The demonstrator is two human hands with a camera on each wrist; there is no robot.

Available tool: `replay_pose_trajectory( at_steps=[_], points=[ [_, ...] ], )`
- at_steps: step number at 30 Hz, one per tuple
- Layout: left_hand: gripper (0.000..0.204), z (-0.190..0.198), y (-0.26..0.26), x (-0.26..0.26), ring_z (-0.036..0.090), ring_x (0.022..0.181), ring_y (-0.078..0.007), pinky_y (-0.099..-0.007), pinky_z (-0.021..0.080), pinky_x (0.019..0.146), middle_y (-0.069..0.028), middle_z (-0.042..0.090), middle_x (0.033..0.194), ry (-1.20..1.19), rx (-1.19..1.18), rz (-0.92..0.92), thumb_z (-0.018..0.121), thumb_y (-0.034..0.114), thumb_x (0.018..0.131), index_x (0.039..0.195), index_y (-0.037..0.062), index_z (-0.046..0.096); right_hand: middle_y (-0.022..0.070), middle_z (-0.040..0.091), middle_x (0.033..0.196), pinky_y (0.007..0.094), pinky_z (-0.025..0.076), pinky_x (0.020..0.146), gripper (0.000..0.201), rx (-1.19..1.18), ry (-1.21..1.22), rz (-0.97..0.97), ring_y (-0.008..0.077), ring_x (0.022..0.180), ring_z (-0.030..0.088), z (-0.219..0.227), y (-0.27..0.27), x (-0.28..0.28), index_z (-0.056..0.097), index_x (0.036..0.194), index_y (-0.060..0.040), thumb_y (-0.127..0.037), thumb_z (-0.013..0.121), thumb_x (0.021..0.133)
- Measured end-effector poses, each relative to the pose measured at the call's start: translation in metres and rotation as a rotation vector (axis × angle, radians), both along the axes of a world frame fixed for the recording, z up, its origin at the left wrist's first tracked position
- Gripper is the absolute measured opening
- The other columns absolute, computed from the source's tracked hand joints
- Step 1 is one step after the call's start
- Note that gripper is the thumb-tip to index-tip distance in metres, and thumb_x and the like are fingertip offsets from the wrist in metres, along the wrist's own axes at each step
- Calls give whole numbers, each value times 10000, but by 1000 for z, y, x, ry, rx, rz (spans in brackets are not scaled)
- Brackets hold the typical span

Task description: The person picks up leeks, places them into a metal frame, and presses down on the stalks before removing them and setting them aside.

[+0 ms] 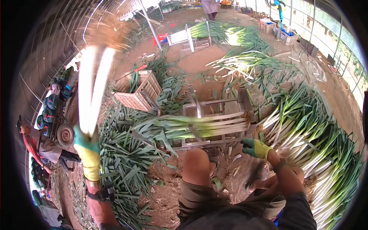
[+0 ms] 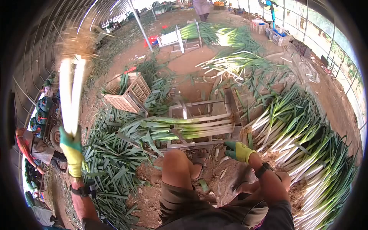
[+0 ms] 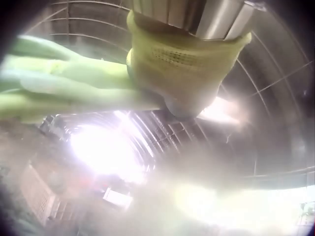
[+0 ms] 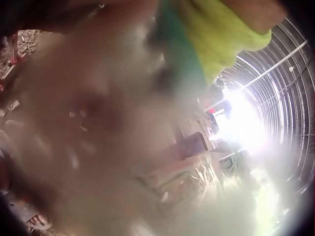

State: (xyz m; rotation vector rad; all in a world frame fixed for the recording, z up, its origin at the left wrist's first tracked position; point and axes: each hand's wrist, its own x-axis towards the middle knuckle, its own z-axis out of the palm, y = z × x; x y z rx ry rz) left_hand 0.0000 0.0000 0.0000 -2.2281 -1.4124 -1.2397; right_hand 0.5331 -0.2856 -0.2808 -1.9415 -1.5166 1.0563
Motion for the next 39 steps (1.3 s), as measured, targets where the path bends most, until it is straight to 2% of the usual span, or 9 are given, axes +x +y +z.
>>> replay_pose_trajectory(
  at_steps=[7,13,17,20,25,27,29,37,39],
  points=[
    [458,-73,108,45,660,932,-504,-575,531,757,-253,679,1027,397,-79,-132,752,67,824,1243,60,567,215,733,1251,419,538,993,614,-36,1,121,330,1130,715,-12,13,0,533,1487,-4,-323,676,982],
    [475,-87,161,128,628,947,-481,-564,528,762,-221,645,1025,669,-43,-302,762,62,802,1223,61,542,242,700,1287,446,537,997,591,4,-16,199,382,1173,694,46,61,-8,537,1480,-7,-335,655,1002],
    [380,-87,179,200,656,928,-395,-499,549,752,-180,634,997,883,25,-377,751,94,821,1143,79,551,251,685,1267,478,531,989,490,338,-41,159,422,1154,666,70,129,-30,575,1439,-5,-218,657,1006],
    [228,-128,202,254,658,909,-329,-446,550,745,-142,641,969,1053,78,-429,653,98,891,1107,78,585,217,653,1276,521,508,929,534,740,-151,25,431,1150,630,61,191,-46,551,1420,-15,-133,663,911],
    [279,-231,205,338,683,932,-315,-422,556,783,-140,682,1019,1060,-152,-627,636,86,883,1162,67,623,231,624,1308,506,468,1055,575,868,-452,-243,443,1237,576,2,282,-38,533,1447,-13,-82,665,892],
    [170,-286,215,359,689,875,-289,-430,557,756,-100,671,935,948,25,-755,603,140,923,1090,113,620,226,599,1389,536,414,1126,587,771,-559,-227,444,1325,537,-33,306,-24,545,1437,-20,-111,675,872],
    [159,-321,216,380,694,874,-282,-419,557,732,-95,680,943,1056,-36,-729,591,166,951,1095,112,629,217,574,1451,546,381,1163,565,714,-666,-209,424,1371,523,-61,322,-11,559,1427,-26,-121,657,879],
    [281,-393,213,438,693,979,-341,-460,561,811,-151,687,1024,934,-310,-821,595,93,913,1190,76,638,177,623,1432,544,340,1204,469,519,-700,-193,398,1390,531,-141,340,47,622,1385,-76,-120,601,918],
    [388,-406,217,448,694,968,-381,-489,560,802,-180,698,1045,909,-389,-872,637,85,867,1253,46,613,156,676,1313,540,369,1160,401,516,-664,-219,369,1276,599,-151,345,58,668,1278,-97,-126,640,879]
  ],
)
